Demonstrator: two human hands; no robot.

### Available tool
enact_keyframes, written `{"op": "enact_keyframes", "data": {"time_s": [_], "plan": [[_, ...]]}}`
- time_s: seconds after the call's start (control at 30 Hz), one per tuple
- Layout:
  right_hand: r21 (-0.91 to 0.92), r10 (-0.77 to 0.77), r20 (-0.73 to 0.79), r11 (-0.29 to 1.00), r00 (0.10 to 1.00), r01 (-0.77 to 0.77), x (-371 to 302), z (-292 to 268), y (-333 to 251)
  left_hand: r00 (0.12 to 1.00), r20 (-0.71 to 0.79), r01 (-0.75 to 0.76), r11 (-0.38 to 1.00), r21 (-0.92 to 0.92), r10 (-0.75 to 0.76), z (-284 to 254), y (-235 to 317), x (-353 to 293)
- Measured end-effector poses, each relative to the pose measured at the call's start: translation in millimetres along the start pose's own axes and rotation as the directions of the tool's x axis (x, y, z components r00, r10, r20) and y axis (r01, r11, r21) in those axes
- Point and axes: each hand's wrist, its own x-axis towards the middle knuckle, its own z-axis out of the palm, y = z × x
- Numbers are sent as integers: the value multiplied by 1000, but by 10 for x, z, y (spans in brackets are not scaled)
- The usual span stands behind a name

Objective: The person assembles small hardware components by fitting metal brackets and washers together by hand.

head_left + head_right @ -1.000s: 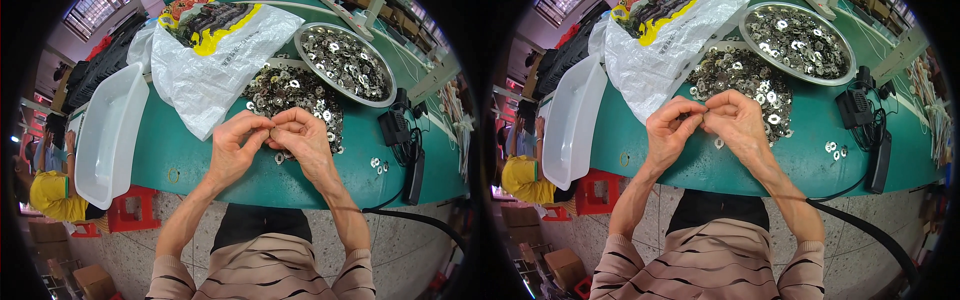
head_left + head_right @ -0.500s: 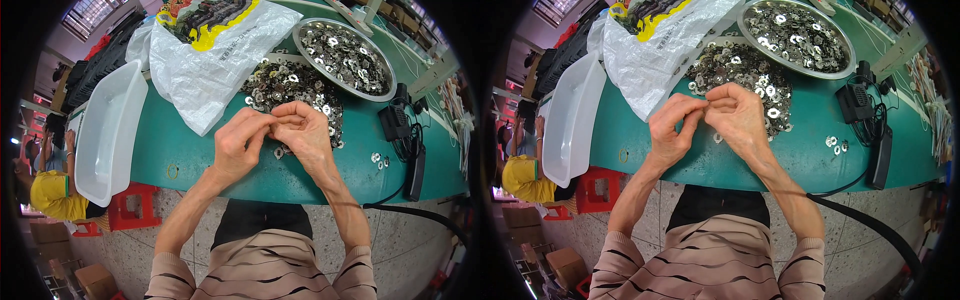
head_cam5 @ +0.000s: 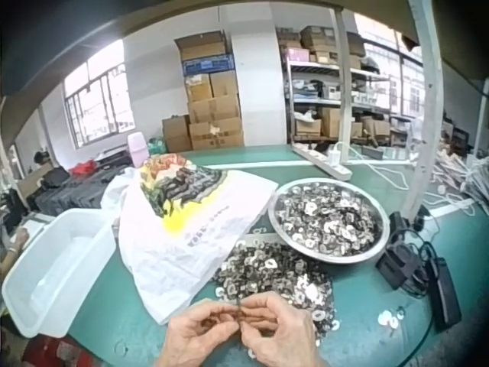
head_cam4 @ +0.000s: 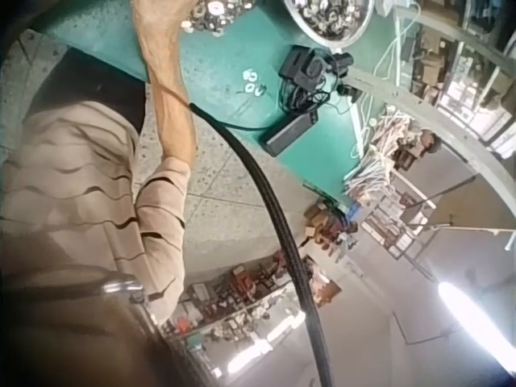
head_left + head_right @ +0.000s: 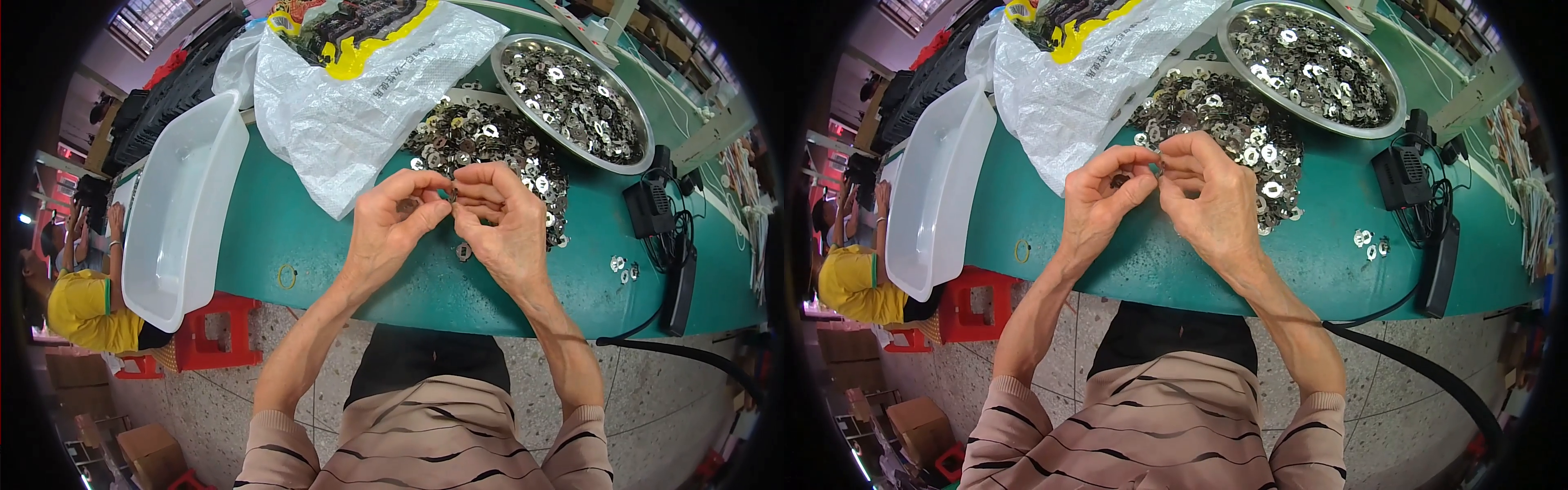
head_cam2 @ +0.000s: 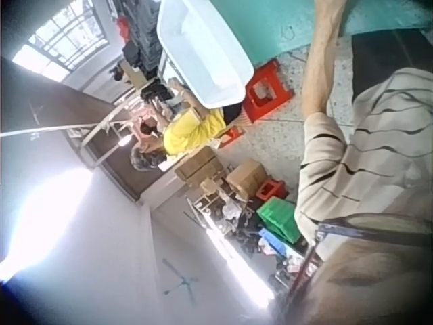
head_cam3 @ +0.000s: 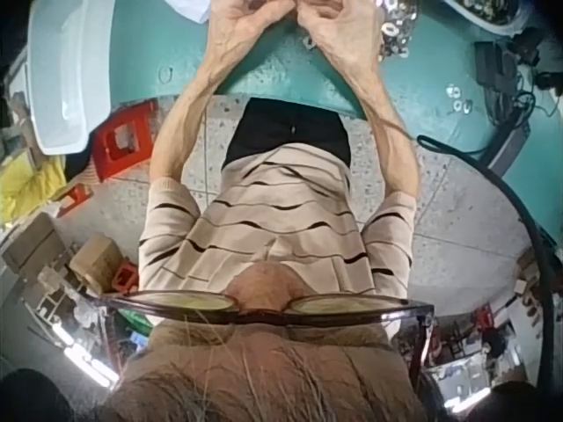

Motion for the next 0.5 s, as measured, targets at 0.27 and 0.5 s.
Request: {"op": "enact_keyframes", "data": {"time_s": [0.27, 0.5], "plan": [[-296, -355, 66, 885, 932, 359, -9, 38, 125, 999, -35, 17, 999, 33, -16, -9, 7, 3], [-285, -384, 32, 882, 923, 376, -24, 75, 142, 995, -44, -84, 992, 95, 89, 17, -43, -16]]}}
